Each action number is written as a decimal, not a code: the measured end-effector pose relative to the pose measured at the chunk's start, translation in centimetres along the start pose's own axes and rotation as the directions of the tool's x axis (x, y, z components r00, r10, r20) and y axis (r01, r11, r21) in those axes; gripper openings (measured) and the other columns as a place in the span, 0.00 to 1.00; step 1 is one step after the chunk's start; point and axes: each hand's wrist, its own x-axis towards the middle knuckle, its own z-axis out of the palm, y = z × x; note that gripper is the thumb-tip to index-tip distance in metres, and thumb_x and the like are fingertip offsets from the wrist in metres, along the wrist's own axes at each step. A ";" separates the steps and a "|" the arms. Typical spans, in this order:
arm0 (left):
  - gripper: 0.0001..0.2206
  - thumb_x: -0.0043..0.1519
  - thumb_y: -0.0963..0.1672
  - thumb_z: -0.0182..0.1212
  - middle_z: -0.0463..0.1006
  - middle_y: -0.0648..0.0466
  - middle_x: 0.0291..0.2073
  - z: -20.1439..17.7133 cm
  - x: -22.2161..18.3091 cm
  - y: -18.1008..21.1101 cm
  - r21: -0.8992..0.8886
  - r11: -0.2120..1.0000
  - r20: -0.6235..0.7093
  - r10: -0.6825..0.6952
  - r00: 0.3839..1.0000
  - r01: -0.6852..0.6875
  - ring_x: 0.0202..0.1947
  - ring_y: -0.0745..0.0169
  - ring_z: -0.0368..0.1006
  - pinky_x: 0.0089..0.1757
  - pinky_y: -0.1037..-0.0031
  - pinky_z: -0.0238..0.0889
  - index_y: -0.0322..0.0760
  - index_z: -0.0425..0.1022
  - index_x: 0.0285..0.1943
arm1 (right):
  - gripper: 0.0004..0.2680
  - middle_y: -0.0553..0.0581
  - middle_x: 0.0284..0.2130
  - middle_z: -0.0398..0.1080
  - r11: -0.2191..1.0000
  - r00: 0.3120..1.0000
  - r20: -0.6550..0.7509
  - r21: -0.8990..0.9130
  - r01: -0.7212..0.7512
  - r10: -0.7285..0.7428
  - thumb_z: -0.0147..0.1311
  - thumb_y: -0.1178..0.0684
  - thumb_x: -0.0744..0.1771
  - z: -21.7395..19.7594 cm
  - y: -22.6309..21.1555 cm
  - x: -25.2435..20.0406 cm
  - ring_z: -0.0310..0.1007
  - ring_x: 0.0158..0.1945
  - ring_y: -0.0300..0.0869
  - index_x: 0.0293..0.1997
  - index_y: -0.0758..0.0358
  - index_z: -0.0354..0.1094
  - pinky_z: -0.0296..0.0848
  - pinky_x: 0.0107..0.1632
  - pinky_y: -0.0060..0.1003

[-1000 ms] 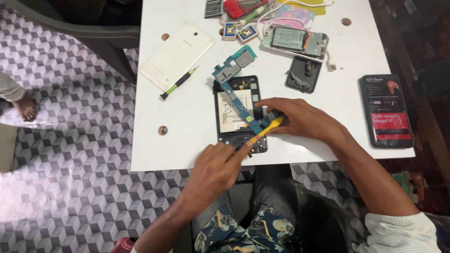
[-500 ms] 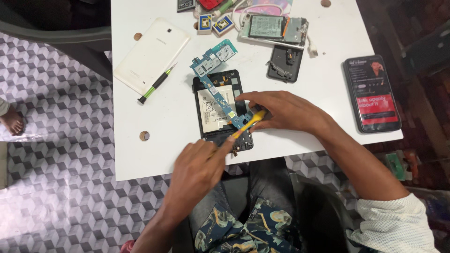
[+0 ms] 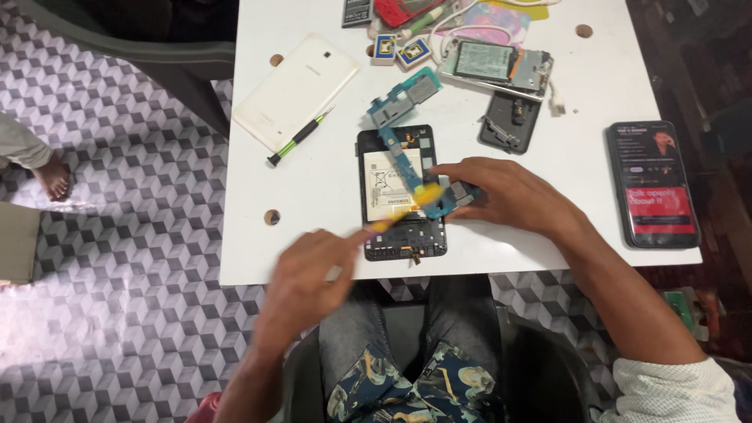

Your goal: The person disassembles a smartphone by removing the motherboard and cleaning the internal chassis with a toothbrush. They use a screwdriver to detach components and a toothbrush to scrub the battery area and frame.

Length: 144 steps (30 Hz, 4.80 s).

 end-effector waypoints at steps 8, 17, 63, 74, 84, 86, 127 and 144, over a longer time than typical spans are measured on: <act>0.11 0.65 0.38 0.60 0.76 0.43 0.35 -2.5 0.3 -5.0 0.074 0.928 -0.145 -0.351 0.925 0.364 0.32 0.49 0.75 0.33 0.63 0.67 0.31 0.74 0.56 | 0.17 0.56 0.43 0.77 0.995 0.969 -0.248 0.098 0.031 -0.006 0.69 0.51 0.59 -0.7 0.5 -0.6 0.79 0.40 0.43 0.52 0.59 0.75 0.82 0.37 0.34; 0.09 0.64 0.38 0.63 0.75 0.45 0.39 -1.1 2.4 -6.3 0.153 0.973 -0.089 -0.161 0.983 0.173 0.42 0.47 0.69 0.43 0.60 0.64 0.29 0.73 0.52 | 0.17 0.57 0.46 0.77 0.998 0.869 -0.491 -0.024 0.050 -0.055 0.73 0.54 0.61 -0.9 1.5 -1.0 0.78 0.47 0.41 0.54 0.63 0.76 0.76 0.47 0.34; 0.14 0.72 0.35 0.45 0.74 0.48 0.35 -0.5 7.8 -10.4 -0.128 0.955 -0.162 -0.288 0.944 0.269 0.32 0.63 0.72 0.34 0.68 0.64 0.35 0.66 0.65 | 0.16 0.55 0.45 0.76 0.994 0.970 -0.225 0.073 -0.077 0.092 0.68 0.54 0.60 -0.9 0.7 0.0 0.78 0.41 0.40 0.52 0.59 0.76 0.82 0.32 0.32; 0.13 0.73 0.35 0.45 0.75 0.47 0.35 -0.2 7.4 -11.0 -0.135 0.944 -0.167 -0.320 0.933 0.300 0.33 0.62 0.73 0.36 0.68 0.65 0.36 0.67 0.65 | 0.16 0.57 0.49 0.76 0.992 0.941 -0.331 -0.079 -0.103 0.071 0.70 0.54 0.60 -0.8 1.8 0.1 0.77 0.50 0.48 0.52 0.60 0.77 0.78 0.50 0.41; 0.16 0.66 0.32 0.46 0.74 0.47 0.36 -0.4 7.6 -10.7 -0.075 0.960 -0.180 -0.278 0.944 0.269 0.27 0.64 0.68 0.28 0.68 0.59 0.34 0.72 0.59 | 0.17 0.56 0.51 0.76 0.966 0.915 -0.400 -0.210 -0.151 0.056 0.72 0.55 0.59 0.3 3.6 0.4 0.67 0.52 0.51 0.51 0.61 0.78 0.70 0.56 0.44; 0.16 0.66 0.32 0.45 0.74 0.47 0.36 -0.6 7.7 -10.6 -0.094 0.961 -0.193 -0.275 0.942 0.261 0.26 0.65 0.67 0.27 0.69 0.59 0.34 0.72 0.59 | 0.17 0.56 0.53 0.74 0.961 0.906 -0.423 -0.238 -0.138 0.026 0.73 0.54 0.58 0.5 3.7 0.5 0.66 0.55 0.52 0.51 0.61 0.78 0.68 0.57 0.46; 0.13 0.77 0.46 0.46 0.80 0.45 0.50 0.9 9.1 -10.4 -0.686 0.723 -0.094 -0.202 0.975 0.083 0.45 0.63 0.82 0.42 0.76 0.78 0.30 0.65 0.59 | 0.47 0.59 0.73 0.48 0.962 0.930 0.309 -0.244 -0.125 0.199 0.72 0.35 0.52 -1.2 -1.7 7.2 0.44 0.75 0.48 0.76 0.54 0.45 0.54 0.71 0.47; 0.07 0.70 0.39 0.58 0.69 0.50 0.55 1.9 8.4 -9.0 -0.607 0.766 -0.037 -0.295 0.955 0.213 0.52 0.62 0.79 0.49 0.75 0.75 0.27 0.77 0.53 | 0.57 0.60 0.73 0.52 0.950 0.984 0.168 -0.313 -0.003 0.059 0.69 0.26 0.41 -0.3 2.4 6.6 0.42 0.74 0.51 0.75 0.61 0.45 0.46 0.70 0.56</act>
